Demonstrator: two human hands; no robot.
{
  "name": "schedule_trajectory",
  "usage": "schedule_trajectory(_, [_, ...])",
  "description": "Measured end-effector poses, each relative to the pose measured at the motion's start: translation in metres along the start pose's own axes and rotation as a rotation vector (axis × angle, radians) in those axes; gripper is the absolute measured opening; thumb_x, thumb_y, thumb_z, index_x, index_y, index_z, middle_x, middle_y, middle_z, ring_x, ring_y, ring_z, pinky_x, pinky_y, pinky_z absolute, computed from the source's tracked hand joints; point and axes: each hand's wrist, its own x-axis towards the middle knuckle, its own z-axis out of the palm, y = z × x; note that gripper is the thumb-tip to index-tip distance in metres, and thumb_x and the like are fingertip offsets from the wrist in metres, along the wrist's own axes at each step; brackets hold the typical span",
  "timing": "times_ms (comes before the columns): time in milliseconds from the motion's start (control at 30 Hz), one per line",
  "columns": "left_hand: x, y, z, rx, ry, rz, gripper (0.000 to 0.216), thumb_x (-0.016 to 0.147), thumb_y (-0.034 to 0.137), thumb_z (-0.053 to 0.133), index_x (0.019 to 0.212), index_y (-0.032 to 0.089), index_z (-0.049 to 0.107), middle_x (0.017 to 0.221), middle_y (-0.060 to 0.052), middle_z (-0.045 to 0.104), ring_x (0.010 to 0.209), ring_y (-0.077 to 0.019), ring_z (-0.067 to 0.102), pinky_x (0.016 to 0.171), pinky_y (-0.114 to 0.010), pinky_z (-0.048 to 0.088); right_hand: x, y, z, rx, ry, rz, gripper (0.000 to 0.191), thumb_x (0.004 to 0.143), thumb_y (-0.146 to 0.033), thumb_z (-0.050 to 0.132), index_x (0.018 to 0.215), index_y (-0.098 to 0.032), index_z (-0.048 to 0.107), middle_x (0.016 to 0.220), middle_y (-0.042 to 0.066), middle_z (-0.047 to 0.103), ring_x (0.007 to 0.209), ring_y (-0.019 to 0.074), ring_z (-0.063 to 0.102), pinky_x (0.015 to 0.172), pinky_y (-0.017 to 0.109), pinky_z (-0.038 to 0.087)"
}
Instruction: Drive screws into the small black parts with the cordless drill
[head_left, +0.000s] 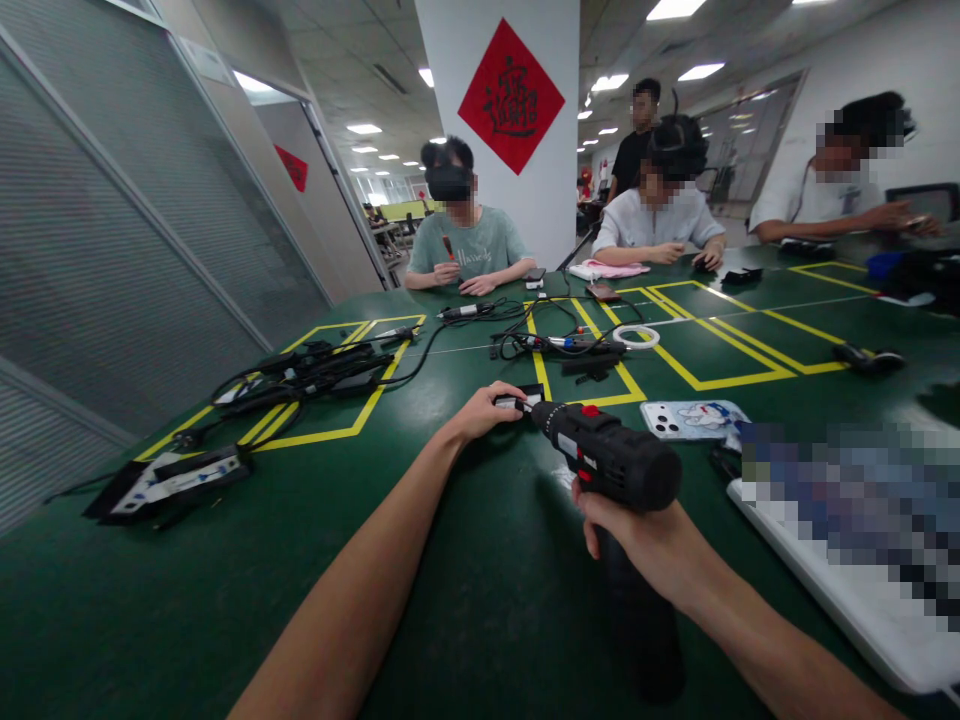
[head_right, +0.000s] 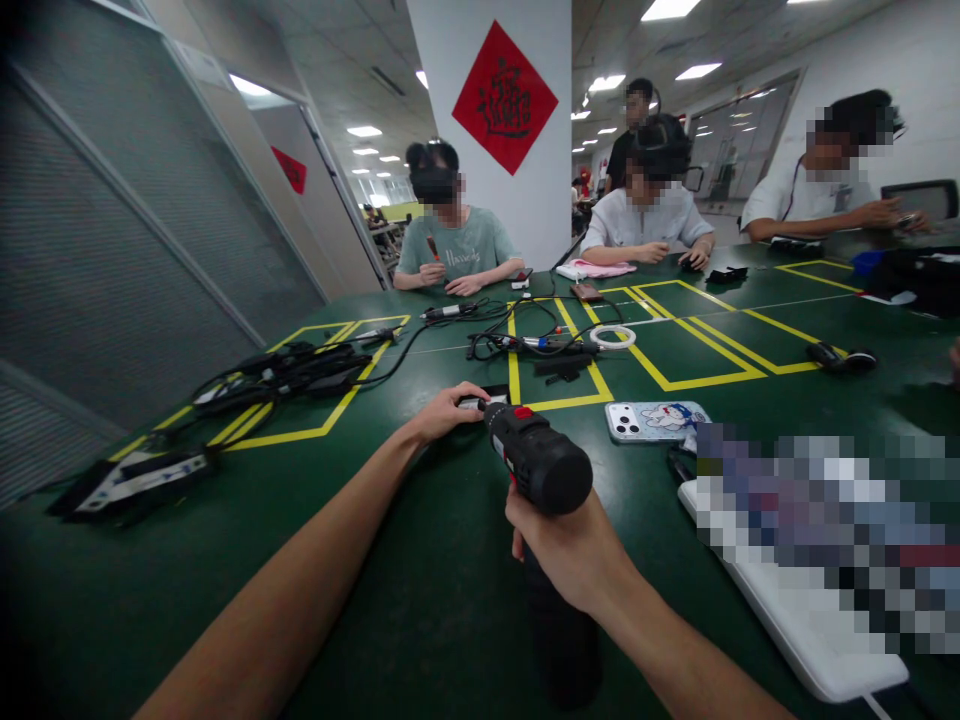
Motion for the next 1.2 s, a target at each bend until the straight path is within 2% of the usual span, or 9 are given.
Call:
schedule_trajectory(133, [-0.0004,0.0009,-0.0005,0.002,-0.009,0.008,0.035,0.064,0.029,0.066,0.097,0.020,0.066,0.101,-0.003,0.058,0.094,-0.0206,0.055,0.085,-0.032,0.042,0.0011,-0.0004,0.0005,0.077,-0.012,-0.034,0.013,0.075,-0.026,0.053,0.083,-0.017,0.057,0.059,-0.003,0.057,0.050,0.0105,0.053,0.056,0.025,0.041])
schedule_trajectory(367, [-0.0014,0.0031,-0.0008,0.007,-0.010,0.009,0.033,0.065,0.029,0.066,0.097,0.020,0.067,0.102,-0.003,0.059,0.092,-0.0204,0.056,0.085,-0.032,0.043,-0.0020,-0.0028,0.0023,0.014,0.004,0.006,0.013,0.076,-0.027,0.051,0.079,-0.016,0.058,0.052,-0.002,0.057,0.051,0.0113,0.053,0.055,0.023,0.040])
schedule_trajectory(733, [-0.0027,0.0093,-0.0015,0.020,0.020,0.016,0.030,0.069,0.037,0.063,0.095,0.023,0.069,0.103,-0.004,0.062,0.101,-0.0223,0.054,0.094,-0.035,0.038,-0.0018,-0.0016,0.0028,0.070,-0.013,-0.005,0.014,0.075,-0.027,0.051,0.083,-0.017,0.057,0.053,-0.003,0.057,0.051,0.0110,0.053,0.054,0.022,0.040])
schedule_trajectory(1200, [-0.0022,0.0088,-0.0021,0.015,0.011,0.028,0.030,0.070,0.033,0.063,0.097,0.023,0.069,0.104,-0.004,0.061,0.103,-0.0224,0.053,0.096,-0.036,0.037,-0.0020,-0.0005,0.0014,0.065,-0.008,0.003,0.016,0.074,-0.026,0.051,0.084,-0.017,0.058,0.055,-0.002,0.058,0.053,0.0120,0.054,0.057,0.024,0.041])
